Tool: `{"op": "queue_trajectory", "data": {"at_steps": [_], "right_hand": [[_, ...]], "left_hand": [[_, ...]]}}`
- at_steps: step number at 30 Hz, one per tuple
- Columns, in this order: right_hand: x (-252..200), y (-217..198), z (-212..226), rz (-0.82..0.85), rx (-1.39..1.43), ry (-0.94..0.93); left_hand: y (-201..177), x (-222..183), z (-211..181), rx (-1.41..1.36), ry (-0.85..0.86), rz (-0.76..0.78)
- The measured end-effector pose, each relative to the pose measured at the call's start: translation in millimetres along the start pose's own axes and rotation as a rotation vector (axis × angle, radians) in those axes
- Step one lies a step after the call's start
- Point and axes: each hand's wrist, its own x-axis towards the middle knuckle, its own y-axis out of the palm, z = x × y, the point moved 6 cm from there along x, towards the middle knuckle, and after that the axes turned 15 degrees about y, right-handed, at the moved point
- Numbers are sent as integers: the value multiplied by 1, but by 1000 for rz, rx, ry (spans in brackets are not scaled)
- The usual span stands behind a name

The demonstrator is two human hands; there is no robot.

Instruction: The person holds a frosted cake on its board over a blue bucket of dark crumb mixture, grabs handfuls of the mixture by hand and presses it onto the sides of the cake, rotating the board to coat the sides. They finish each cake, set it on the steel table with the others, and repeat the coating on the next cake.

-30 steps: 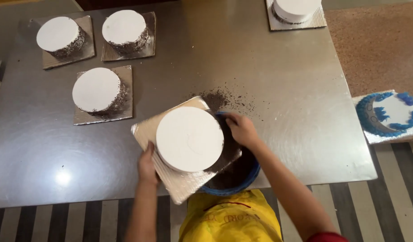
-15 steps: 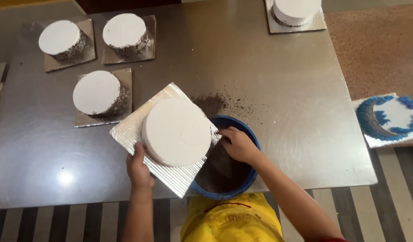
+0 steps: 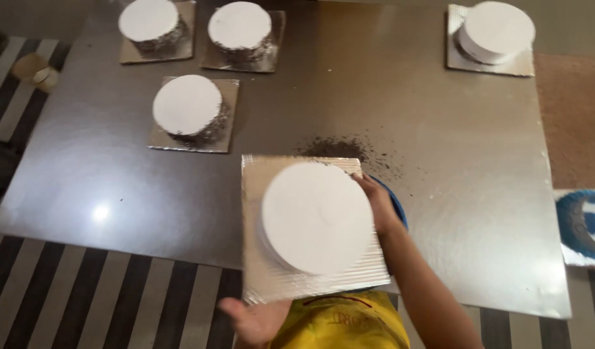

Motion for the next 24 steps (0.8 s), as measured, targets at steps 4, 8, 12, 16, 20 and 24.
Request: {"op": "queue_trajectory", "data": {"at_steps": [4,8,12,16,20,24], "right_hand": [[10,-2,17,-120,-1202,-297],[15,25,4,-334,-957,47],[58,-9,2,-764,-1917,-270],[101,-32,-59,-500,-2267,-1133],[43,-12,-50,-241,-2506,-343],[-41,31,-9,-527,-2484,-2]], "left_hand": [[-52,-18,-12,-326,-388,-87],[-165,-58,10,107,-607,-552],[-200,-68,-14,293,-426,-646],[-221,-70,-38,265,-267,-733],[-261,-82,-42,407,-306,-823],[-247,-62,-39,585,-135,-483]]}}
